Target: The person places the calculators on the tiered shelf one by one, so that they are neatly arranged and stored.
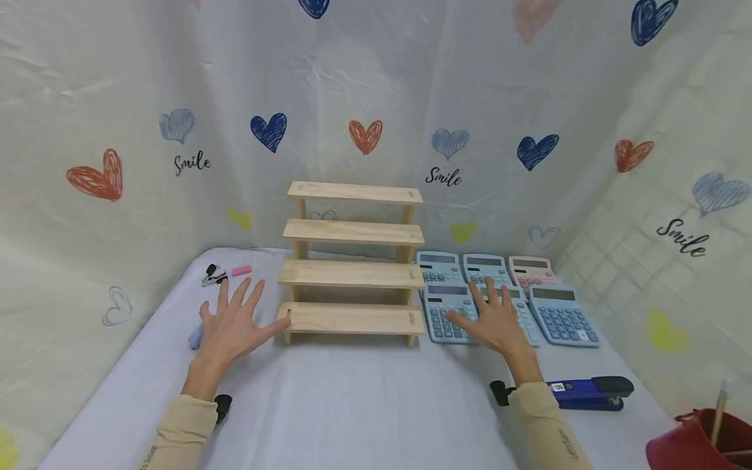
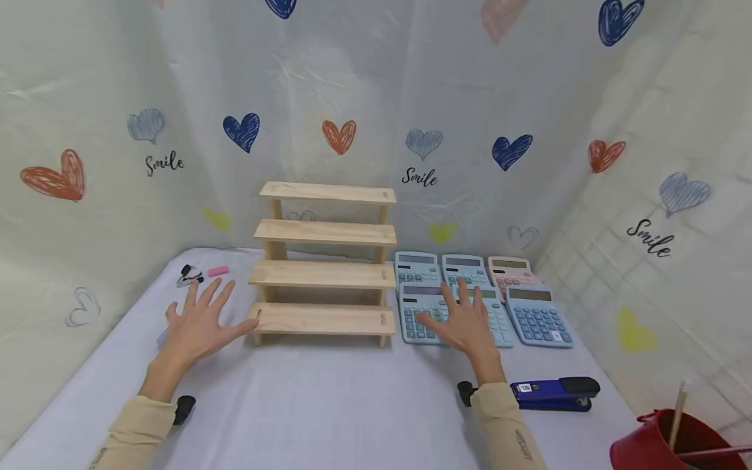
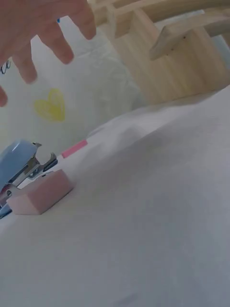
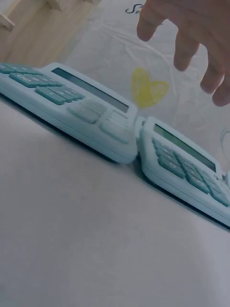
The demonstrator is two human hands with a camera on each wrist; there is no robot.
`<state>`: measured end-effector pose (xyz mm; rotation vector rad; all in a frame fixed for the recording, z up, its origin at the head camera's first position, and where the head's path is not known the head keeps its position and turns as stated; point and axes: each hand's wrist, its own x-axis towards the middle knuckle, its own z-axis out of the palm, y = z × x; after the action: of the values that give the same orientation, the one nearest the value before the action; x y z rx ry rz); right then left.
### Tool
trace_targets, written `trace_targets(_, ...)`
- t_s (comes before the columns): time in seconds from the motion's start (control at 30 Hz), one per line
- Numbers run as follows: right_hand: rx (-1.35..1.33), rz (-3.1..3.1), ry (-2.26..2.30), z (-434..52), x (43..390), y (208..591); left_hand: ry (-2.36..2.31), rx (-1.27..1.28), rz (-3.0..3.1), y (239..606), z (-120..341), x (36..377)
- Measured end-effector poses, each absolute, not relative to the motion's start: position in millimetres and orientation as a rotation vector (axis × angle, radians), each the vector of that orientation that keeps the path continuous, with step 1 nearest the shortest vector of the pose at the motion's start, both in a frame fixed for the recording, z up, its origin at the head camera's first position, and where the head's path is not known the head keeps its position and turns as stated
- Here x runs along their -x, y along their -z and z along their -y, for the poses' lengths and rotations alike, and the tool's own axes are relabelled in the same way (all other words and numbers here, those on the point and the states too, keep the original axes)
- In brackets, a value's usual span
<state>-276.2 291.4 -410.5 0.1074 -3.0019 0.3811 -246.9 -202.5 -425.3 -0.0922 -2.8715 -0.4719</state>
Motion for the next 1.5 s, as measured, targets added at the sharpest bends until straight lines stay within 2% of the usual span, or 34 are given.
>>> trace_targets(0.43, -0.098, 3.196, -0.295, -254.1, 294.1, 427.2, 0.465, 0.205, 2.923, 437.5, 188.9, 246.5)
trace_targets(0.93, 0.106, 3.323, -0.092, -241.0, 313.4, 427.3, 0.523, 0.276, 2.944, 441.0, 183.2, 249.9)
trace_targets(1.17, 0.212, 3.321, -0.204, -244.6, 317.3, 428.5, 0.519, 0.318, 2.920, 442.9, 179.7, 252.0)
trace_targets(1.5, 0.060, 3.212, -0.465, -259.6, 305.0, 396.1, 0.520, 0.321, 2.943, 434.9, 181.4, 255.1)
